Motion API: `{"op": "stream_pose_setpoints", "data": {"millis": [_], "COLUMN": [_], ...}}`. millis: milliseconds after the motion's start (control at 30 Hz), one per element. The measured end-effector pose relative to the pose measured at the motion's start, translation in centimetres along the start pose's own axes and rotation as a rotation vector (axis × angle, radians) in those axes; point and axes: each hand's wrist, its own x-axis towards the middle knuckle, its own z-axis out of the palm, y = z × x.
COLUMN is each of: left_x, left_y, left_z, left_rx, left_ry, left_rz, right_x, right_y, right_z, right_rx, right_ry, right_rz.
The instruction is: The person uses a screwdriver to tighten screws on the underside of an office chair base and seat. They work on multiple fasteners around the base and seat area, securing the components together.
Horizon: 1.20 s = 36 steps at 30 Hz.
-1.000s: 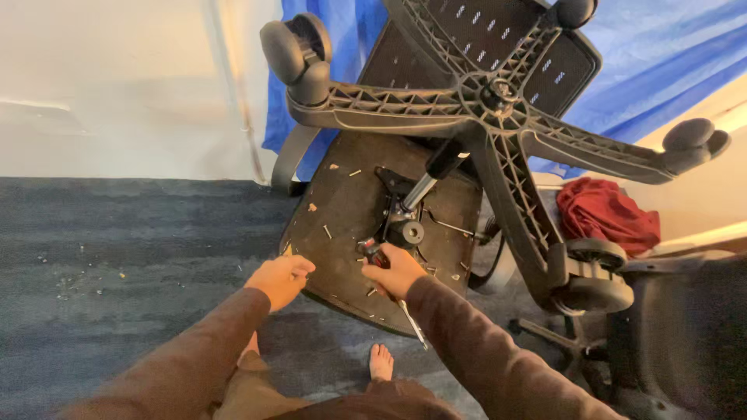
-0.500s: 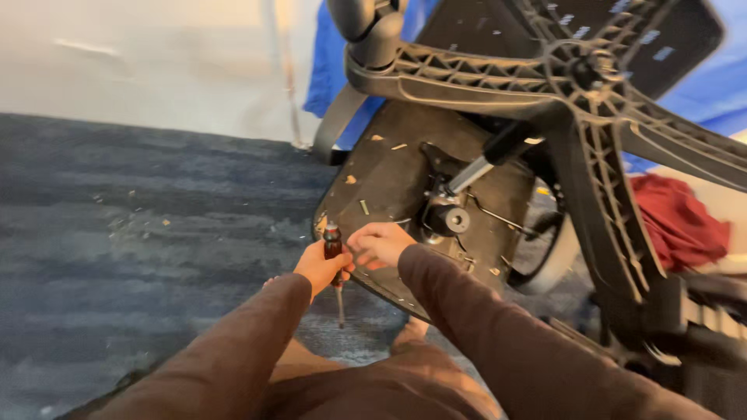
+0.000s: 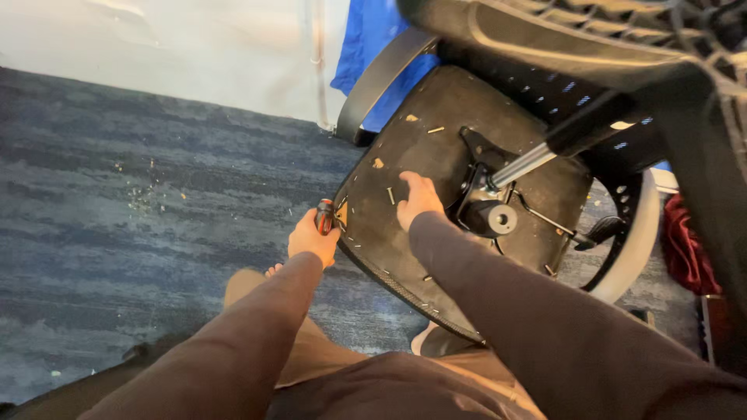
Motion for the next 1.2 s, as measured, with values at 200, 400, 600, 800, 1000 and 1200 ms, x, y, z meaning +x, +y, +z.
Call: {"op": "stream_pose_setpoints", "data": {"millis": [200,400,600,800,1000,1200], "left_x": [3.1,4.8,4.3,3.3,2.1,2.3], "left_y": [-0.9,-1.9,-2.9,-2.1,-1.1,-1.3], "left_z": [0.5,0.4,0.0,-0.5,-0.9,-0.8], "left_rx": [-0.039,0.020,0.101,0.163,0.291,0.277], "left_ry": [-0.119,-0.134,-0.219,-0.307,-0.343,-0.341], "left_rz": [-0.031,0.006,0.026,-0.067,0.010,0.074], "right_x": [1.0,0.1,-2.2,-5.7,-7.9,-8.8], "right_y": [-0.5,-3.0,-5.3,-7.1,-7.1,-6.4], "right_z": [0.1,0.8,2.0,3.6,3.7,4.4], "right_rx": [-0.066,-0.029,0.248,0.291,0.308,0.174], "right_ry": [-0.044,-0.100,-0.041,-0.085,-0.129,-0.074], "right_rz": [-0.027,-0.094,0.019,0.055,0.077,-0.015]}}
